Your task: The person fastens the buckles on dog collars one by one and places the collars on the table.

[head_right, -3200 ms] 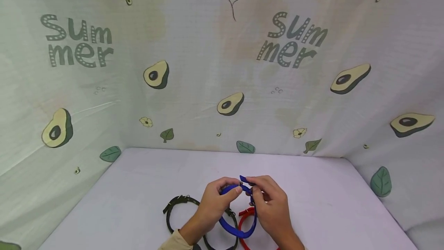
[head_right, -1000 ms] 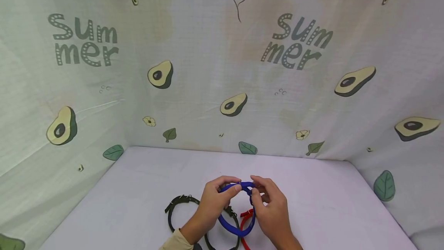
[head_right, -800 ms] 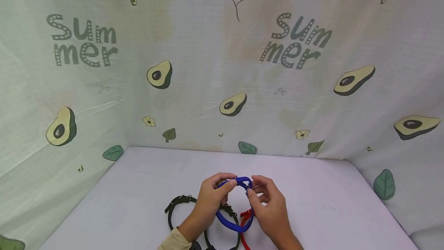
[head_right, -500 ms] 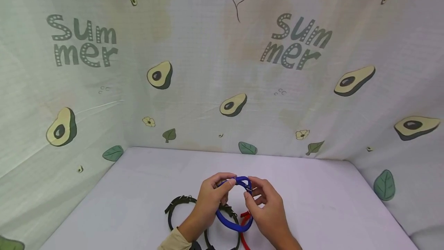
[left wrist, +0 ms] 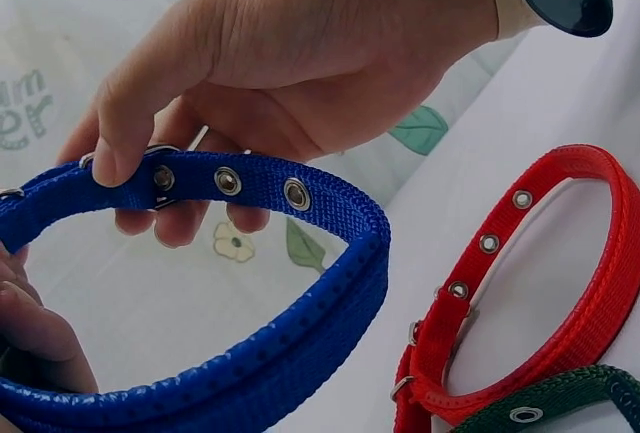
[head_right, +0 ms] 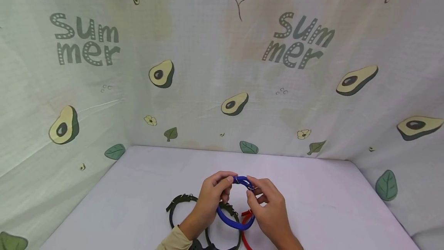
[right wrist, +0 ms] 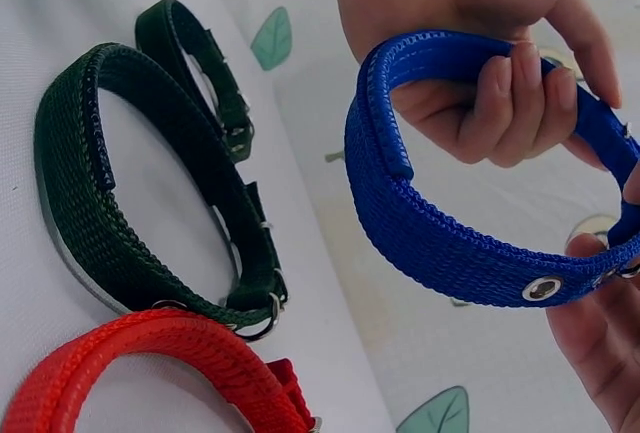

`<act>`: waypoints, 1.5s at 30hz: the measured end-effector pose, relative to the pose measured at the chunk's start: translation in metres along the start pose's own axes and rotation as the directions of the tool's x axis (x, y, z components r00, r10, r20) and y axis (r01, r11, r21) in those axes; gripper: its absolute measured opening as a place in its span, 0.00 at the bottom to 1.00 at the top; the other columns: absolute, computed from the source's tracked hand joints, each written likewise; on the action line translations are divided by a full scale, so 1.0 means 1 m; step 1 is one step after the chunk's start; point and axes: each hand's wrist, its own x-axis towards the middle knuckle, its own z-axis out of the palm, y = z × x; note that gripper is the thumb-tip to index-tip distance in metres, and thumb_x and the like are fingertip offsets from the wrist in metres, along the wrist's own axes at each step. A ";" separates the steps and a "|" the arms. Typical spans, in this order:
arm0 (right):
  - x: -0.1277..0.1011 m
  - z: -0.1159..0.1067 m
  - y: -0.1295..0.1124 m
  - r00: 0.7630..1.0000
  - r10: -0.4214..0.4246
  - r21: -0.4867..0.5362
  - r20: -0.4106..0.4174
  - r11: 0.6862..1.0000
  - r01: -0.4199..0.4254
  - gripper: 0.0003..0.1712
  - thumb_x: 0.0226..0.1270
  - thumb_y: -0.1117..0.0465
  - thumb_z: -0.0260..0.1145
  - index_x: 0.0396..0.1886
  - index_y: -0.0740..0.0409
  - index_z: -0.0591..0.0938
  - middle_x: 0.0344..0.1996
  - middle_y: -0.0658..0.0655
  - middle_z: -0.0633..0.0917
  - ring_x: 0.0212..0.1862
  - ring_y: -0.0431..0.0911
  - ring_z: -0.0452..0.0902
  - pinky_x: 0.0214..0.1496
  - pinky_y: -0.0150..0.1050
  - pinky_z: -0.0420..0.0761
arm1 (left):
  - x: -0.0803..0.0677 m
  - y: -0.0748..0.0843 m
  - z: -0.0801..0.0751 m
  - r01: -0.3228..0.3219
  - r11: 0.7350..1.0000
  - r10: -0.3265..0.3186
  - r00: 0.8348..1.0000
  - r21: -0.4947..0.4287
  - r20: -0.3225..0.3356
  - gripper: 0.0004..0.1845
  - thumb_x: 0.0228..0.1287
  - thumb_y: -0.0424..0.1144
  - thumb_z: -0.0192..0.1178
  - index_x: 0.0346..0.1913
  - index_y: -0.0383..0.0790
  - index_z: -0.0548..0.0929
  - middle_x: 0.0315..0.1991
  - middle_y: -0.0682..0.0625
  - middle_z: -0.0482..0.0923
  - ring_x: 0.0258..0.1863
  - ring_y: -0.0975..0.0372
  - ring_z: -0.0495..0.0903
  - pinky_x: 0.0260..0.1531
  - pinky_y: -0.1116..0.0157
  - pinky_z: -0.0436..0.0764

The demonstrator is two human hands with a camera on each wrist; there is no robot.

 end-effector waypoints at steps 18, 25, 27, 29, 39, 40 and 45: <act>0.001 -0.003 0.002 0.982 -0.190 -0.049 -0.010 0.981 0.190 0.23 0.60 0.79 0.66 0.47 0.51 0.88 0.40 0.45 0.79 0.35 0.37 0.75 0.32 0.28 0.78 | 0.002 -0.001 0.004 0.029 0.996 -0.030 1.000 -0.088 -0.007 0.13 0.74 0.39 0.57 0.48 0.31 0.84 0.24 0.50 0.73 0.20 0.64 0.69 0.20 0.73 0.73; 0.002 -0.002 0.002 0.978 -0.207 -0.054 -0.022 0.977 0.206 0.24 0.60 0.79 0.67 0.50 0.51 0.87 0.41 0.46 0.80 0.34 0.38 0.75 0.31 0.27 0.79 | -0.001 0.001 0.004 -0.002 0.996 0.001 1.000 -0.088 -0.009 0.13 0.73 0.38 0.57 0.50 0.30 0.82 0.24 0.49 0.74 0.19 0.65 0.68 0.20 0.74 0.73; 0.001 -0.002 0.003 0.984 -0.175 -0.056 -0.018 0.983 0.174 0.25 0.60 0.78 0.68 0.52 0.50 0.87 0.41 0.45 0.80 0.33 0.38 0.75 0.31 0.28 0.80 | -0.001 0.000 0.003 -0.001 0.996 0.000 1.000 -0.091 -0.010 0.13 0.73 0.37 0.57 0.50 0.29 0.82 0.24 0.49 0.75 0.18 0.65 0.68 0.19 0.74 0.73; -0.003 -0.002 0.006 0.991 -0.133 -0.061 -0.019 0.989 0.131 0.25 0.60 0.77 0.68 0.54 0.49 0.86 0.41 0.44 0.80 0.34 0.38 0.77 0.31 0.29 0.81 | -0.001 -0.001 0.004 0.004 0.995 -0.005 1.000 -0.097 -0.004 0.14 0.73 0.37 0.58 0.50 0.28 0.81 0.24 0.48 0.76 0.18 0.65 0.68 0.19 0.74 0.72; -0.015 -0.009 0.006 0.971 0.230 -0.034 0.063 0.973 -0.228 0.22 0.67 0.65 0.70 0.60 0.54 0.79 0.44 0.55 0.81 0.38 0.40 0.84 0.37 0.31 0.83 | 0.000 -0.008 0.006 0.053 0.996 -0.056 0.998 -0.073 -0.036 0.12 0.73 0.39 0.58 0.47 0.34 0.84 0.25 0.49 0.79 0.19 0.64 0.69 0.20 0.73 0.72; -0.016 -0.010 0.006 0.964 0.255 -0.016 0.078 0.967 -0.255 0.22 0.67 0.65 0.70 0.60 0.55 0.79 0.44 0.57 0.81 0.38 0.40 0.83 0.37 0.31 0.84 | 0.000 -0.008 0.006 0.054 0.996 -0.058 0.997 -0.076 -0.047 0.11 0.73 0.40 0.58 0.46 0.34 0.84 0.25 0.49 0.79 0.19 0.64 0.69 0.20 0.73 0.72; -0.021 -0.014 0.006 0.903 0.397 0.011 0.165 0.914 -0.405 0.20 0.66 0.63 0.72 0.56 0.62 0.81 0.38 0.58 0.84 0.34 0.43 0.82 0.32 0.35 0.84 | -0.005 -0.009 0.005 0.079 0.990 -0.089 0.992 -0.120 -0.084 0.12 0.72 0.41 0.58 0.46 0.34 0.84 0.24 0.48 0.79 0.18 0.64 0.69 0.20 0.72 0.72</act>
